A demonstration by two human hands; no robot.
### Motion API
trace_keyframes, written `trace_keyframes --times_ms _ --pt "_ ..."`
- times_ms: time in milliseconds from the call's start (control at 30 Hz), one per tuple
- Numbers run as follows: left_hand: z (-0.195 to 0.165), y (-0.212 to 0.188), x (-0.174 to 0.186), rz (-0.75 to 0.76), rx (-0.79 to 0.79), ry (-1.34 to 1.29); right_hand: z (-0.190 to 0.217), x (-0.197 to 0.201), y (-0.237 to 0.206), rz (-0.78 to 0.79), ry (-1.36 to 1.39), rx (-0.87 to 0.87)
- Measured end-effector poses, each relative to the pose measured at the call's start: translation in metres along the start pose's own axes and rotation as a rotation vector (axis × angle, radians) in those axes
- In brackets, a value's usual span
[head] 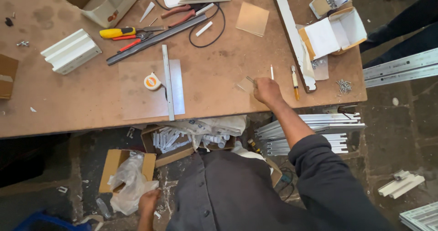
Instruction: The person uses a utility knife and a metal ruler to score and snap a translucent plastic sheet into smaller rectangular pieces. They repeatedly align the ruler, score along the edge, and break the sheet along the scored line, stacking the finished pieces on the table.
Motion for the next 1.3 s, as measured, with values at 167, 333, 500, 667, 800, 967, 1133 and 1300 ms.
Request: trace_keyframes --times_ms 167,333,500,667,800,967,1133,1300 --pt "-0.041 0.008 -0.008 0.039 -0.202 0.141 0.002 0.001 0.002 0.015 -0.043 -0.006" --pt "-0.068 0.014 -0.016 0.056 -0.227 0.053 0.002 0.0 0.002 0.03 -0.06 -0.005" --pt "-0.062 0.015 -0.018 0.063 -0.159 0.027 0.005 0.004 0.001 0.002 -0.057 0.017" --pt "-0.041 0.01 -0.012 0.056 -0.149 0.069 0.007 0.005 0.0 0.033 -0.074 0.005" --pt "-0.024 0.005 -0.01 0.06 -0.086 0.125 0.004 0.004 -0.002 0.06 -0.055 -0.038" --pt "-0.015 0.001 -0.017 0.062 -0.038 0.085 0.006 0.003 -0.001 0.038 -0.071 0.009" --pt "-0.023 0.003 -0.023 0.041 -0.067 0.095 0.005 0.0 0.0 0.021 -0.061 0.011" --pt "-0.03 0.002 -0.026 0.053 -0.076 0.1 0.007 0.002 -0.001 0.004 -0.077 0.031"
Point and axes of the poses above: each hand's wrist, its own y-axis towards the middle knuckle, its own x-axis out of the back of the hand, z = x × y, the point moved 7 cm from there along y, towards the middle knuckle, and after that the axes turned 4 degrees about -z, right-handed, at the moved point
